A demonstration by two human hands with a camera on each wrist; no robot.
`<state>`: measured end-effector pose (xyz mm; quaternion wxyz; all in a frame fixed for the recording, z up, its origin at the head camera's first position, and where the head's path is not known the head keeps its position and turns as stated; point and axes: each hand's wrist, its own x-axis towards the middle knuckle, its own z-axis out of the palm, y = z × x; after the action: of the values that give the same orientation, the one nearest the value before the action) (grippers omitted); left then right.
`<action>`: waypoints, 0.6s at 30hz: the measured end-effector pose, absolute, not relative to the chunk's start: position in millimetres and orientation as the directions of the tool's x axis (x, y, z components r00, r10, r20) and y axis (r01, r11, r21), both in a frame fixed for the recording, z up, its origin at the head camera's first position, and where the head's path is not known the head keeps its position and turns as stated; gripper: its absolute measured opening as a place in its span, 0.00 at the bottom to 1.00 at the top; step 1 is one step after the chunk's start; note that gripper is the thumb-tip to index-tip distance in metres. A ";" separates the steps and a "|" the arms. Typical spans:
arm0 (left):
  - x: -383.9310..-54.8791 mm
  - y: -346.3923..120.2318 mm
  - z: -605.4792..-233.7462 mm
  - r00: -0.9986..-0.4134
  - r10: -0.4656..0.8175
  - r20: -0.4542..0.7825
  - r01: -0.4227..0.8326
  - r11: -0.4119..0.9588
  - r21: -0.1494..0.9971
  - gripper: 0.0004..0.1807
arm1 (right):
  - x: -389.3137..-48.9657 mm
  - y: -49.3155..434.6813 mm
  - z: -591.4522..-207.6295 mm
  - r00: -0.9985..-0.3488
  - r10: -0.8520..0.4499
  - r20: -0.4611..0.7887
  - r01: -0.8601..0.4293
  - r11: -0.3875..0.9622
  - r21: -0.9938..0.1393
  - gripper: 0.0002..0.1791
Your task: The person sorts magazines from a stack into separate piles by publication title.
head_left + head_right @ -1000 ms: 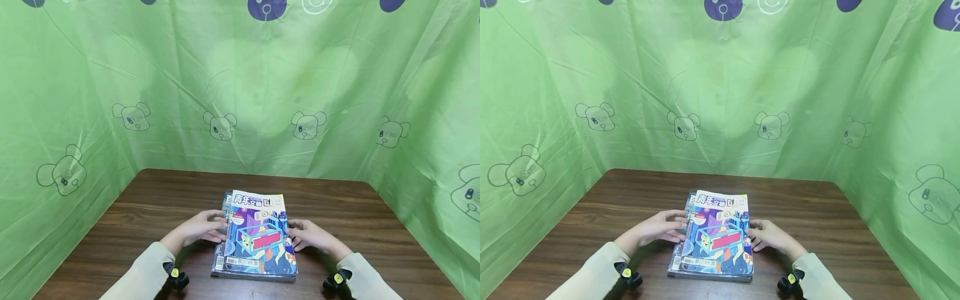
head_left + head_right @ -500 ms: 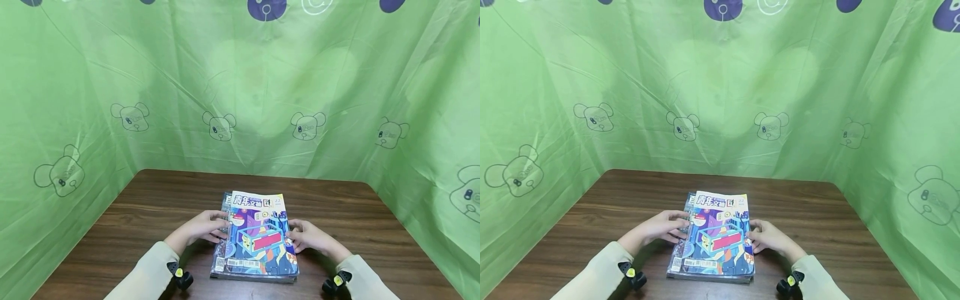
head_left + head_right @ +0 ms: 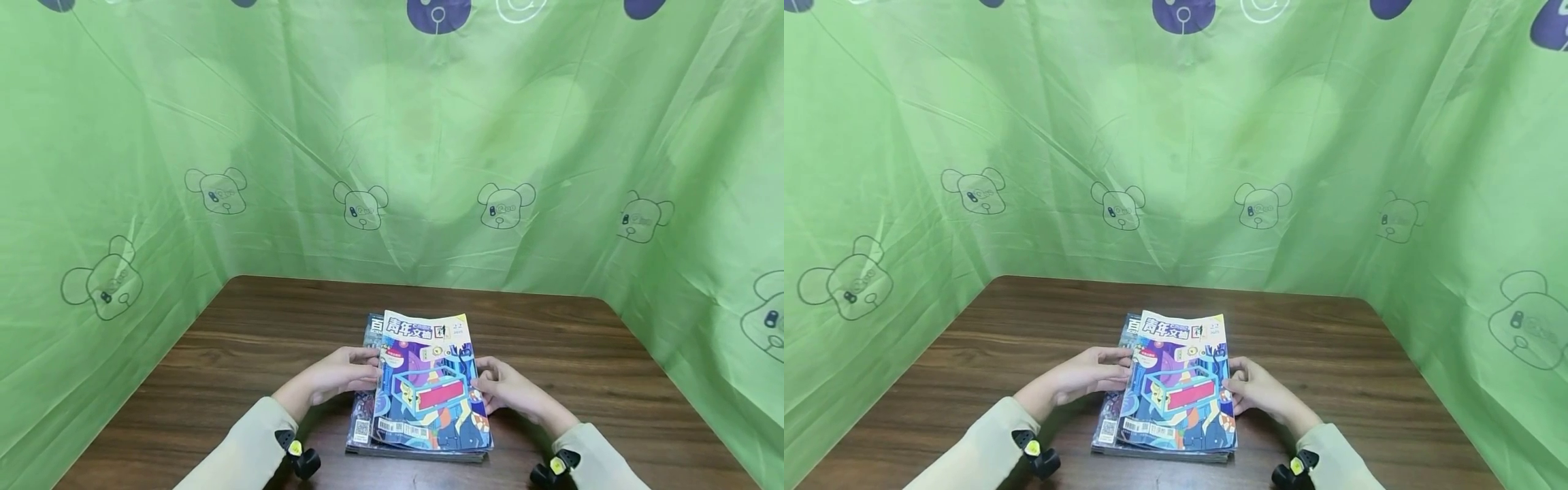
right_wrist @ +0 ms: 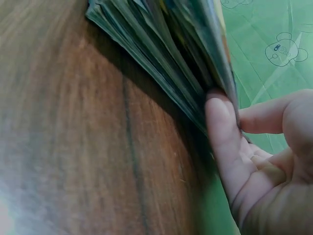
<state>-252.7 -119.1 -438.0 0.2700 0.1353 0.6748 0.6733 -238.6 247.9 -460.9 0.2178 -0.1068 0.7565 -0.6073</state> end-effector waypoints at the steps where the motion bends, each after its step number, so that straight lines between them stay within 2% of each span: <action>1: -252.1 -118.1 -437.9 -0.818 0.547 -0.178 -0.173 0.060 0.983 0.37 | -238.4 247.9 -460.7 -0.885 -0.424 -0.194 0.100 0.234 -0.967 0.33; 6: -249.6 -113.0 -437.1 -0.807 0.562 -0.185 -0.155 0.100 0.983 0.38 | -237.2 250.2 -458.2 -0.890 -0.421 -0.175 0.093 0.208 -0.974 0.34; 12: -243.0 -106.3 -437.0 -0.769 0.590 -0.246 -0.211 0.129 0.969 0.48 | -235.3 252.6 -456.1 -0.882 -0.439 -0.173 0.103 0.179 -0.978 0.33; 18: -241.4 -105.5 -440.7 -0.778 0.576 -0.250 -0.222 0.119 0.968 0.49 | -232.4 252.4 -454.1 -0.881 -0.446 -0.157 0.104 0.142 -0.984 0.32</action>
<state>-241.4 -105.5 -440.7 0.3065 0.1297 0.6825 0.6507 -232.4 252.4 -454.1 0.2135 -0.1181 0.7248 -0.6443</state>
